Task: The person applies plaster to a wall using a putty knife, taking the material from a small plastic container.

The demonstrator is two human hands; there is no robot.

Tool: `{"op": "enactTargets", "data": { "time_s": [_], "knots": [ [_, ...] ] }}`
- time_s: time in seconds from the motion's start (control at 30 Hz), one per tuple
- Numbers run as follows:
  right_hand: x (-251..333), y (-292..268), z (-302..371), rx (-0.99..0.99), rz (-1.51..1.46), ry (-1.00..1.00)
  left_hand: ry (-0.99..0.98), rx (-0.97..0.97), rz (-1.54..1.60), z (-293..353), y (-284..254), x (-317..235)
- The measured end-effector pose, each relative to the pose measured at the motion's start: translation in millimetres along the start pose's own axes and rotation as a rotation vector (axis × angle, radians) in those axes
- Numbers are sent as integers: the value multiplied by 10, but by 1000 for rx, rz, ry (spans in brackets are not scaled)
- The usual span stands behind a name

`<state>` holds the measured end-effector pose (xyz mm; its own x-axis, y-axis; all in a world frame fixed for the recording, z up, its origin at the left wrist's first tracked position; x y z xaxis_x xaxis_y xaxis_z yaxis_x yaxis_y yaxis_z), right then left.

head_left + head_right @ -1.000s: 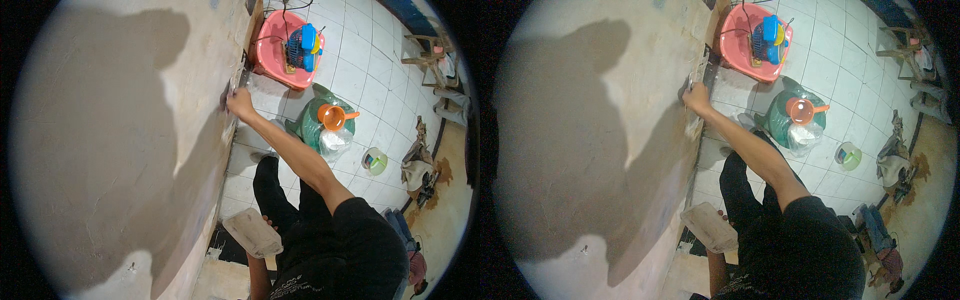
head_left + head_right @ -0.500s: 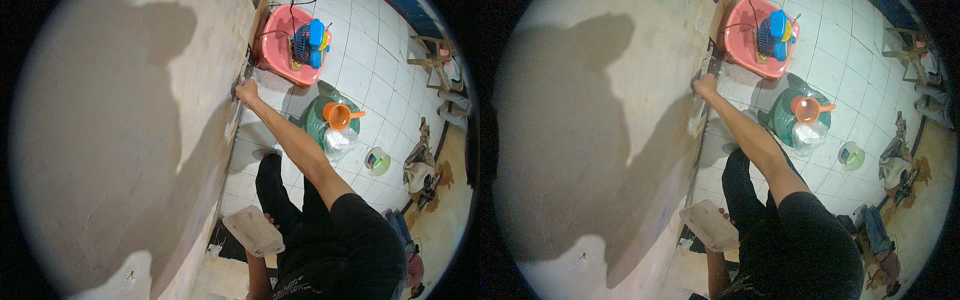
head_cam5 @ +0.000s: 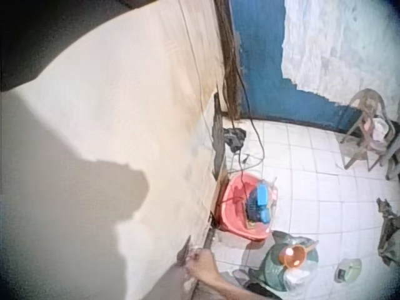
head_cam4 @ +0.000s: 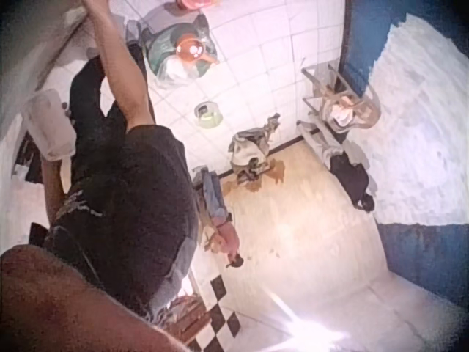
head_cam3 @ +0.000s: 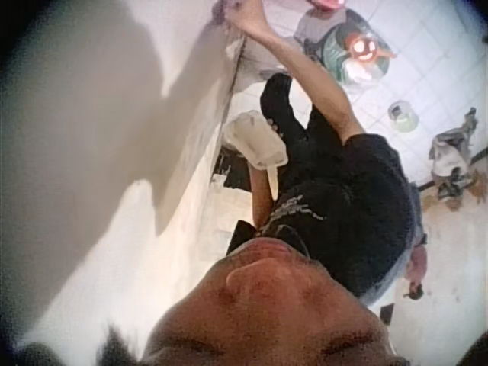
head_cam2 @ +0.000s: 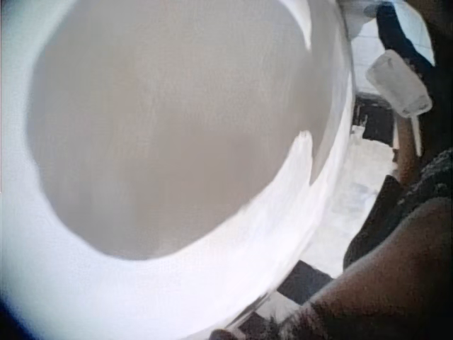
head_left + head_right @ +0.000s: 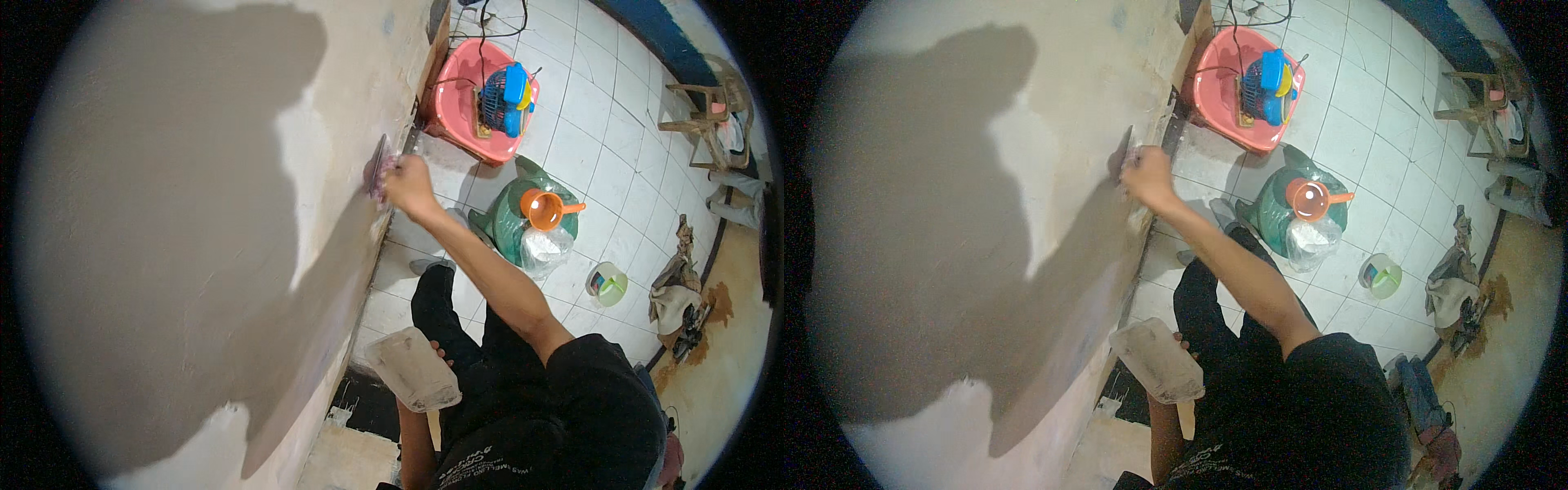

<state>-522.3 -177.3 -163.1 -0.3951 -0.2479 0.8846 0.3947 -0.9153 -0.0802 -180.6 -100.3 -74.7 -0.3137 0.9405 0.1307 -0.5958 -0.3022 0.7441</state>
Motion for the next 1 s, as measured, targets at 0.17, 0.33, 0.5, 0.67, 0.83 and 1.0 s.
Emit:
{"op": "enactTargets", "data": {
  "time_s": [0.17,0.33,0.5,0.67,0.83,1.0],
  "knots": [
    [944,-96,690,79,43,-171,63,13,-56,146,108,21],
    [1098,-428,1197,170,-149,-194,45,1,34,224,217,46],
    [253,-601,264,6,131,63,115,40,48,360,198,37],
    [-693,-457,-1310,-170,-2,121,43,-50,-13,329,-20,-15],
    [196,-331,-1268,-47,-16,12,86,16,84,363,-35,17],
    [1259,-913,-293,111,-195,-61,35,62,90,225,-39,19]
  ]
}}
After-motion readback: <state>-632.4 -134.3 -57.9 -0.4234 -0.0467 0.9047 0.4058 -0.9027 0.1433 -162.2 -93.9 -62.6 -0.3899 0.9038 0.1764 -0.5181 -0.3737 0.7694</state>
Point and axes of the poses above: each hand's wrist, its own z-axis away from the middle knuckle, its own y-axis out of the palm, x = y × z, the point moved 2 cm from there along -z, towards the middle knuckle, and after that the axes turned 4 degrees about z, right-handed, at the moved point
